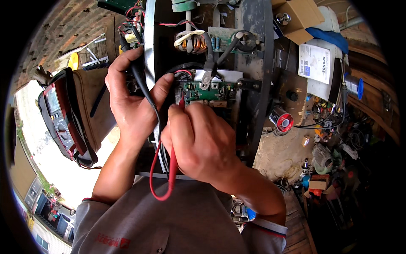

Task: The person uses a digital multimeter to test various points on an exposed circuit board inside a metal chassis. They systematically touch the red and black probes to different components and connection points on the board, checking for electrical continuity or voltage. The person occasionally adjusts the multimeter dial and repositions the probes to different areas of the circuit board.

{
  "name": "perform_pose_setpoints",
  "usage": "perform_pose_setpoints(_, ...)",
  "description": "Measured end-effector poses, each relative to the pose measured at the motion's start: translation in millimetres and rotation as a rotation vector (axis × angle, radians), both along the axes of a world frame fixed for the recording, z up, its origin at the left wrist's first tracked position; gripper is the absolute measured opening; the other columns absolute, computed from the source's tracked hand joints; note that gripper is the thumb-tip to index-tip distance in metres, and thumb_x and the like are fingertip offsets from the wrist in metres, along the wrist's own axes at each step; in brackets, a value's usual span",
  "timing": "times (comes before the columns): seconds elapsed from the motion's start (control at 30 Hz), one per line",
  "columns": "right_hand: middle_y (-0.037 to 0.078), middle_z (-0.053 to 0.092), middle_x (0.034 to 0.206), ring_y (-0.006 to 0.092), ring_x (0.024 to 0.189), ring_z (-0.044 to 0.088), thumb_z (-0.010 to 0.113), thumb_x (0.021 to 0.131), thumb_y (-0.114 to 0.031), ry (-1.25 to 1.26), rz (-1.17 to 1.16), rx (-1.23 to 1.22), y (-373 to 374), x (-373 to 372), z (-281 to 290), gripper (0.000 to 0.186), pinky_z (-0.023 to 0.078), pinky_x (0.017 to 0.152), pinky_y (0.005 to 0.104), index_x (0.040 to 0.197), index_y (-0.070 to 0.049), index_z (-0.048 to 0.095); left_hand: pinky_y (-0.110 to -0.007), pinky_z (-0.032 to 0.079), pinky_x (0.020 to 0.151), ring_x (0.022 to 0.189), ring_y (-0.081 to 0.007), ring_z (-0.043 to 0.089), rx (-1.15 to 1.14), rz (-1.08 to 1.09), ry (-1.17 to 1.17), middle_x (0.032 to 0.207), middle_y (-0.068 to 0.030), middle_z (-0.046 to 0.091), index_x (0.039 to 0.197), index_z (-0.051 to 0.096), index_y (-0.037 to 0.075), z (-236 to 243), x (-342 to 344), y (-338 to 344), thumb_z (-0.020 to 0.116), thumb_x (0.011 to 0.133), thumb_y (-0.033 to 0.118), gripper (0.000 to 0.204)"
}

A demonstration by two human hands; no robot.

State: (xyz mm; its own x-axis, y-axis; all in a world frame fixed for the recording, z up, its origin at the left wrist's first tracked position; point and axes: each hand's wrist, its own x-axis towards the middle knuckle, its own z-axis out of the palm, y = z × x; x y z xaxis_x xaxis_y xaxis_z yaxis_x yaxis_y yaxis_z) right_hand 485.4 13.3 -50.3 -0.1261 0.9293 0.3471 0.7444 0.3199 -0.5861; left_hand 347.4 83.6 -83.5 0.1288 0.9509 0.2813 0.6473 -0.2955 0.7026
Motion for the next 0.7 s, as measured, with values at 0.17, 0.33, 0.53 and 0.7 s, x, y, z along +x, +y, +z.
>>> perform_pose_setpoints(0.17,0.015,0.062,0.075,0.0233,0.058,0.062,0.064,0.08,0.001,0.267,0.066,0.018,-23,17,15,0.015,0.051,0.051,0.0309,0.093,0.006,0.063,-0.039,0.038,0.098,0.11,-0.0313,0.05,-0.009,0.024,-0.122,0.117,-0.0163,0.06,0.123,0.057,0.001,5,-4,-3,0.075,0.083,0.015,0.046)
perform_pose_setpoints(0.33,0.016,0.063,0.08,0.0201,0.064,0.06,0.064,0.083,0.0,0.509,-0.178,-0.048,-60,47,6,0.02,0.05,0.057,0.0277,0.1,0.007,0.056,-0.034,0.047,0.083,0.089,-0.026,0.06,0.02,-0.09,-0.282,0.1,-0.0173,0.065,0.122,0.057,-0.007,35,-22,-26,0.062,0.094,0.018,0.038)
perform_pose_setpoints(0.53,0.017,0.061,0.089,0.0146,0.073,0.055,0.062,0.089,-0.002,0.653,-0.261,-0.083,-64,58,-5,0.016,0.047,0.066,0.025,0.1,0.007,0.054,-0.028,0.051,0.06,0.064,-0.0194,0.064,-0.248,-0.294,-0.266,0.077,-0.0138,0.067,0.103,0.06,-0.008,52,-37,-63,0.067,0.087,0.004,0.022)
perform_pose_setpoints(0.7,0.015,0.06,0.089,0.012,0.07,0.051,0.061,0.089,-0.002,0.69,-0.262,-0.091,-63,61,-8,0.014,0.043,0.062,0.0231,0.099,0.006,0.055,-0.024,0.049,0.057,0.064,-0.0103,0.065,-0.438,-0.128,-0.42,0.074,-0.0087,0.068,0.102,0.056,-0.004,39,-23,-67,0.067,0.087,0.001,0.019)
